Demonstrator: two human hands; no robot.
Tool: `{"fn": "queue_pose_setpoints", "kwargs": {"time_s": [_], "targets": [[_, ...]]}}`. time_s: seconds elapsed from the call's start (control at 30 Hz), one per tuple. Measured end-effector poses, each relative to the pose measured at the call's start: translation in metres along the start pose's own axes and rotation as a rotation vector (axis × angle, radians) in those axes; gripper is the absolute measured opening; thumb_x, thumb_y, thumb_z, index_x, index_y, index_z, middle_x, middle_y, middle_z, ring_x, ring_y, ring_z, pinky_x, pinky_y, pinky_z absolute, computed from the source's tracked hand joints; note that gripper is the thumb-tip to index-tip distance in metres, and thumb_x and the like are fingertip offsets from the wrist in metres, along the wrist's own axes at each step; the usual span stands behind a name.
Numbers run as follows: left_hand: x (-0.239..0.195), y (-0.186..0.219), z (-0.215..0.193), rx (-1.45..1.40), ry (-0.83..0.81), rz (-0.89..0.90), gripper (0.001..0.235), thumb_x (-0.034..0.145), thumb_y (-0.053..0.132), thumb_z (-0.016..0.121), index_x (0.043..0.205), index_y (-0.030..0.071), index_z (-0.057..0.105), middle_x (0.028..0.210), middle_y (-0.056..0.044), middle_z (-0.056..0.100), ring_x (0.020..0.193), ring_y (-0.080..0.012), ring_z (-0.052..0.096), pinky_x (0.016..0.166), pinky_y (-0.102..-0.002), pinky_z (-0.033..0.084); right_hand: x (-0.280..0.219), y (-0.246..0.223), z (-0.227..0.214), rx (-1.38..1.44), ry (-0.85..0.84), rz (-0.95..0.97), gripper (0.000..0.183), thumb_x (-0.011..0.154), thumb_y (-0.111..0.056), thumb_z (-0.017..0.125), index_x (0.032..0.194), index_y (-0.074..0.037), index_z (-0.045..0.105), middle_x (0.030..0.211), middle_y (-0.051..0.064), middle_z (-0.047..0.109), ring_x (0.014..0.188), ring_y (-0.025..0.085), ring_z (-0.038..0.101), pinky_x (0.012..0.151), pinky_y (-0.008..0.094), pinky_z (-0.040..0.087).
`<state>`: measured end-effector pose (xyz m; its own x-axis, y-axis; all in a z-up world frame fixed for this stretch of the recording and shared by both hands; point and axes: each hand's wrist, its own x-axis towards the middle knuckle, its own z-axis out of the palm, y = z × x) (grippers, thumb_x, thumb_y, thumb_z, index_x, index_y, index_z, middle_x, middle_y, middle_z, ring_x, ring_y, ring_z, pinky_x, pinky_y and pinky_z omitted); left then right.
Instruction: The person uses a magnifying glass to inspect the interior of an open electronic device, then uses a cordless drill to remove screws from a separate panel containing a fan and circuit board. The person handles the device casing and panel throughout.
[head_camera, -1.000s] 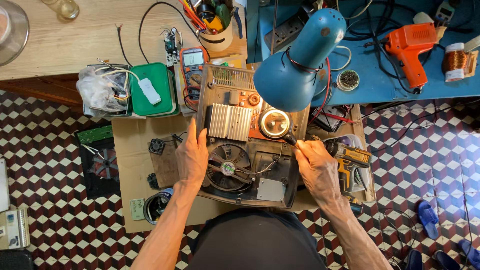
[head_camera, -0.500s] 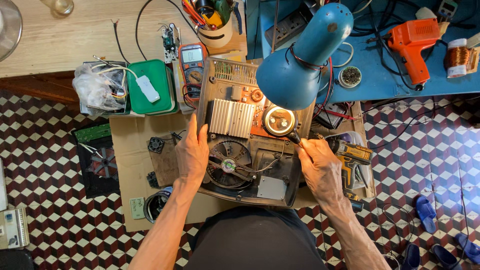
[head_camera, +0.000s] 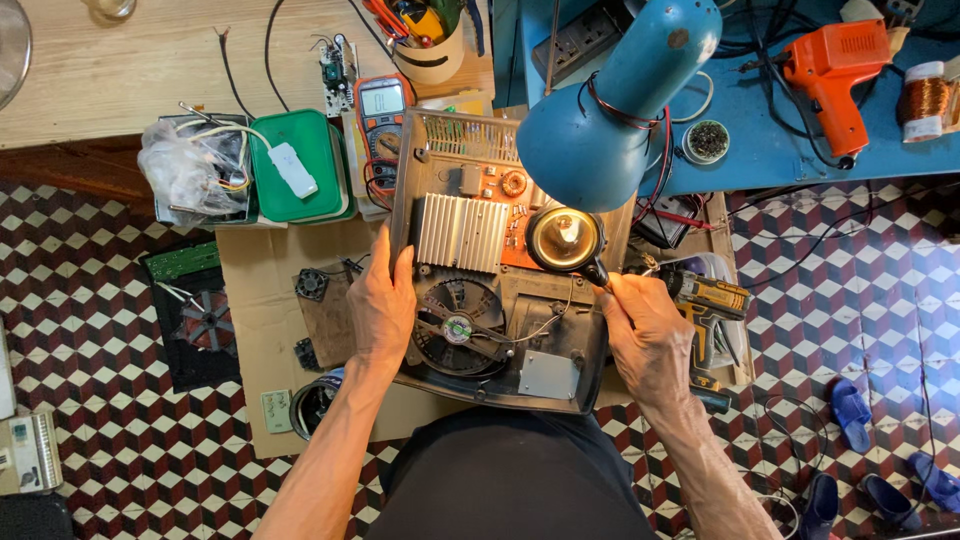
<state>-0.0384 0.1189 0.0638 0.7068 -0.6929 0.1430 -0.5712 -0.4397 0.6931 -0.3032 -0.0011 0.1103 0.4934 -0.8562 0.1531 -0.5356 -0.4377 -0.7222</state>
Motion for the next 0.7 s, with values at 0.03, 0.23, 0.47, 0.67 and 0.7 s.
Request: {"fn": "queue_pose_setpoints", "kwargs": {"time_s": [0.03,0.23,0.47,0.67,0.7], "targets": [[0.0004,-0.0001,0.0002,0.007,0.002,0.001,0.043,0.103,0.016,0.063,0.142,0.0,0.055,0.106,-0.025,0.073,0.092,-0.0347,0.075,0.069,-0.039,0.059,-0.0006,0.0,0.0,-0.001,0.002,-0.006,0.022,0.099,-0.01,0.067,0.12,-0.005,0.072,0.103,0.008,0.069,0.078,0.015,0.068,0.065,0.029,0.054],[0.002,-0.0003,0.0018,-0.019,-0.022,-0.038,0.043,0.103,0.017,0.063,0.142,0.0,0.054,0.102,-0.026,0.073,0.089,-0.0338,0.076,0.067,-0.039,0.058,-0.0044,0.0013,0.0004,-0.008,-0.004,0.03,0.023,0.099,-0.009,0.067,0.121,-0.005,0.072,0.103,0.008,0.068,0.076,0.015,0.068,0.065,0.029,0.054],[0.0029,-0.0005,0.0032,-0.035,-0.031,-0.056,0.044,0.103,0.017,0.063,0.142,0.001,0.054,0.098,-0.025,0.073,0.085,-0.0339,0.076,0.067,-0.04,0.058,-0.0039,0.0009,-0.0017,0.016,0.01,0.011,0.023,0.099,-0.008,0.067,0.121,-0.005,0.071,0.104,0.008,0.069,0.078,0.015,0.068,0.066,0.028,0.054],[0.0021,-0.0034,0.0046,-0.043,-0.034,-0.049,0.044,0.102,0.017,0.063,0.142,0.001,0.055,0.1,-0.025,0.074,0.087,-0.033,0.076,0.068,-0.039,0.058,-0.0033,0.001,-0.0008,0.001,0.017,0.005,0.022,0.099,-0.009,0.068,0.121,-0.005,0.072,0.103,0.009,0.07,0.078,0.016,0.068,0.065,0.029,0.055],[0.0022,-0.0039,0.0045,-0.051,-0.046,-0.064,0.044,0.102,0.017,0.063,0.143,0.002,0.054,0.099,-0.024,0.074,0.087,-0.0324,0.077,0.068,-0.039,0.058,-0.003,0.001,-0.0005,-0.002,0.011,0.012,0.022,0.099,-0.009,0.068,0.12,-0.005,0.072,0.102,0.008,0.07,0.077,0.016,0.068,0.065,0.029,0.055]]}}
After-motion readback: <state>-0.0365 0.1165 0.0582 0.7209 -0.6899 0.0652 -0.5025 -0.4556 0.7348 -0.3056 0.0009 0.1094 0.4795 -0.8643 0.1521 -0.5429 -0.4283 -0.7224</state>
